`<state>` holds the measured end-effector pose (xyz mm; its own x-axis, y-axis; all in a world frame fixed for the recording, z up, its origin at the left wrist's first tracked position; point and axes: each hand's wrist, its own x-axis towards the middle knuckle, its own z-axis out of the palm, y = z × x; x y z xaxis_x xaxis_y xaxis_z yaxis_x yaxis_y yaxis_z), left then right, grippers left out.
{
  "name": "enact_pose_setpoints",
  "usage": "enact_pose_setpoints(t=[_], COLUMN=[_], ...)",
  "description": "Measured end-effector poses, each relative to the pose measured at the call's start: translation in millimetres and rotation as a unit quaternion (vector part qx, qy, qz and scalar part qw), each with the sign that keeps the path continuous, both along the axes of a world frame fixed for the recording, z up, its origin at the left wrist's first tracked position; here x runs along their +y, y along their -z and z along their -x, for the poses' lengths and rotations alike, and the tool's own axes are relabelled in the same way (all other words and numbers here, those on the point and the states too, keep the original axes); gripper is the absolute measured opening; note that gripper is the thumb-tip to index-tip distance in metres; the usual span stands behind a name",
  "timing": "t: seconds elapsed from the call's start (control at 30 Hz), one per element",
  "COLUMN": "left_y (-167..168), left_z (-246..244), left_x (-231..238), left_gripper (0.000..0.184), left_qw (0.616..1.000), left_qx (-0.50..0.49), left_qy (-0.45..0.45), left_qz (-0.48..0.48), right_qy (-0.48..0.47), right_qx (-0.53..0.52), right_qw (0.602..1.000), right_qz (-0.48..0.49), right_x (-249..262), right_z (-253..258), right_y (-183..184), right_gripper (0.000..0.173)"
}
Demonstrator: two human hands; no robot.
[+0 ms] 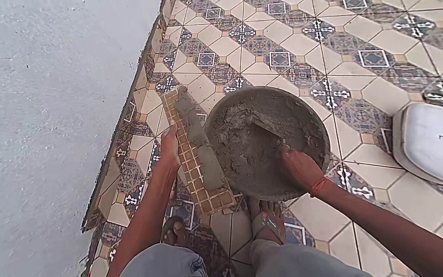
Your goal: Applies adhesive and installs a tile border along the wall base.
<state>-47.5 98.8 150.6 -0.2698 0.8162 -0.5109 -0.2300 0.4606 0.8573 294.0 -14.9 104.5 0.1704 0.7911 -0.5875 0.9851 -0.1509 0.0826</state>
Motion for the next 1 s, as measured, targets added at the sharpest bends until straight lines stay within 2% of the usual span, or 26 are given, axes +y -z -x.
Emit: enact_pose_setpoints(t=[0.1,0.17,0.23,0.3,0.33,0.37,0.43,0.47,0.53,0.6,0.63,0.7,0.77,0.83,0.87,1.0], left_y=[3.1,5.8,11.2,15.4,16.8,17.7,18.2,17.7,16.5,13.8,14.6,16.0,19.2,20.9,20.3,10.6], left_z=[5.7,5.2,6.2,6.0,5.6,5.7,6.6,6.9,5.9,2.8,2.0,-0.5,-3.9,-7.1,-7.8,-12.2], left_x=[-3.2,-2.2,-1.6,-1.8,-2.7,-3.8,-7.2,-8.2,-13.0,-16.7,-18.3,-19.6,-22.7,-24.9,-26.5,-32.7], left_gripper=[0.043,0.045,0.047,0.05,0.051,0.051,0.051,0.051,0.05,0.05,0.053,0.057,0.057,0.056,0.054,0.047], left_qw=[1.0,1.0,0.999,0.999,0.999,0.999,0.999,0.999,0.999,0.998,0.997,0.995,0.993,0.99,0.987,0.969], left_qx=[0.004,-0.005,-0.013,-0.021,-0.021,-0.02,-0.02,-0.017,-0.012,-0.004,-0.003,-0.003,-0.009,-0.013,-0.014,-0.028], left_qy=[-0.011,-0.016,-0.019,-0.012,-0.009,-0.003,0.011,0.016,0.025,0.036,0.044,0.07,0.092,0.121,0.143,0.246], left_qz=[0.016,0.021,0.03,0.041,0.042,0.042,0.041,0.037,0.041,0.057,0.065,0.071,0.075,0.076,0.07,0.012], right_qy=[-0.055,-0.092,-0.101,-0.093,-0.057,0.0,0.124,0.152,0.175,0.157,0.136,0.077,0.029,0.015,0.004,-0.103], right_qx=[0.04,0.081,0.136,0.242,0.321,0.419,0.603,0.66,0.73,0.776,0.784,0.757,0.667,0.546,0.49,0.28], right_qw=[0.995,0.983,0.972,0.95,0.926,0.882,0.739,0.681,0.617,0.593,0.599,0.646,0.722,0.794,0.817,0.854], right_qz=[0.078,0.135,0.165,0.175,0.192,0.217,0.274,0.28,0.237,0.146,0.087,-0.051,-0.18,-0.267,-0.302,-0.427], right_x=[-34.6,-45.0,-39.2,-25.3,-20.8,-21.3,-29.1,-31.2,-33.6,-29.5,-24.2,-5.0,18.8,44.7,56.5,77.3], right_z=[20.4,22.4,14.3,-8.5,-20.1,-30.8,-43.9,-45.7,-42.1,-32.4,-27.2,-12.5,3.3,17.4,22.3,16.8], right_y=[-18.8,-31.6,-38.8,-40.7,-40.6,-37.3,-32.2,-31.9,-35.9,-39.4,-39.9,-44.3,-49.1,-52.5,-51.4,-43.2], right_gripper=[0.033,0.038,0.041,0.034,0.031,0.027,0.024,0.026,0.028,0.03,0.03,0.027,0.026,0.031,0.032,0.049])
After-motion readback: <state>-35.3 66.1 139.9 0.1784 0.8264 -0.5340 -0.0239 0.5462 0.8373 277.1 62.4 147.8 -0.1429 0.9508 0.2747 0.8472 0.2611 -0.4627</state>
